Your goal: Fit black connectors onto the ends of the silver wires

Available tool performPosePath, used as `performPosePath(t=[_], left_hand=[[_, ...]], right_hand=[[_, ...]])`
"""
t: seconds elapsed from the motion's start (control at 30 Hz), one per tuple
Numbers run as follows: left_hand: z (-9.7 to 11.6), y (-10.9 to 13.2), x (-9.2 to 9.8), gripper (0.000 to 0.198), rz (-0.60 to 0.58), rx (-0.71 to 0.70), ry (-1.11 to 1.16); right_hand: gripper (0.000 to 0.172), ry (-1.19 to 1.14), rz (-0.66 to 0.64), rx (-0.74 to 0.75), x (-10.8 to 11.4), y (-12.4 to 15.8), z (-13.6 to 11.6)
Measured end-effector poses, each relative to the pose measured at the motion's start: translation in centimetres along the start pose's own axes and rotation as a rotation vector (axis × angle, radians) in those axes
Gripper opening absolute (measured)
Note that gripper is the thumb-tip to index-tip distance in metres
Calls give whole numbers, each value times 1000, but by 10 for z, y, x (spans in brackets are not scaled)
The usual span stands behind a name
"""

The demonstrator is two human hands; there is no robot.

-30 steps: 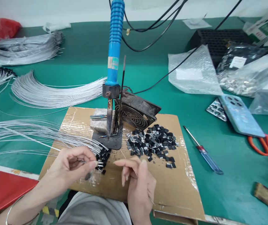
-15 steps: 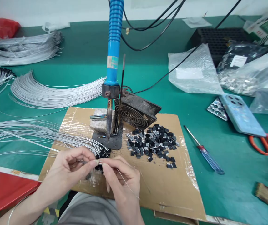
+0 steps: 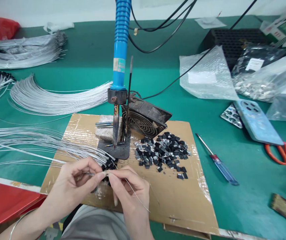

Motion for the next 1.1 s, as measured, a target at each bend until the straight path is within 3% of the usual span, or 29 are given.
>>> performPosePath(t=[0.6,1.1], left_hand=[[-1,0,-3,22,-48,54,27],[-7,2,-4,20,51,-20,35]], right_hand=[[12,-185,-121,-238,-2,-4,3],[8,-165,-35,-142,0,-1,5]])
Point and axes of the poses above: each hand's wrist, its own y-axis away from the middle knuckle, its own x-axis out of the back of the hand, z = x × y, the point moved 7 cm from there along -y, towards the middle knuckle, and after that the axes turned 8 degrees about y, right-handed, at the moved point
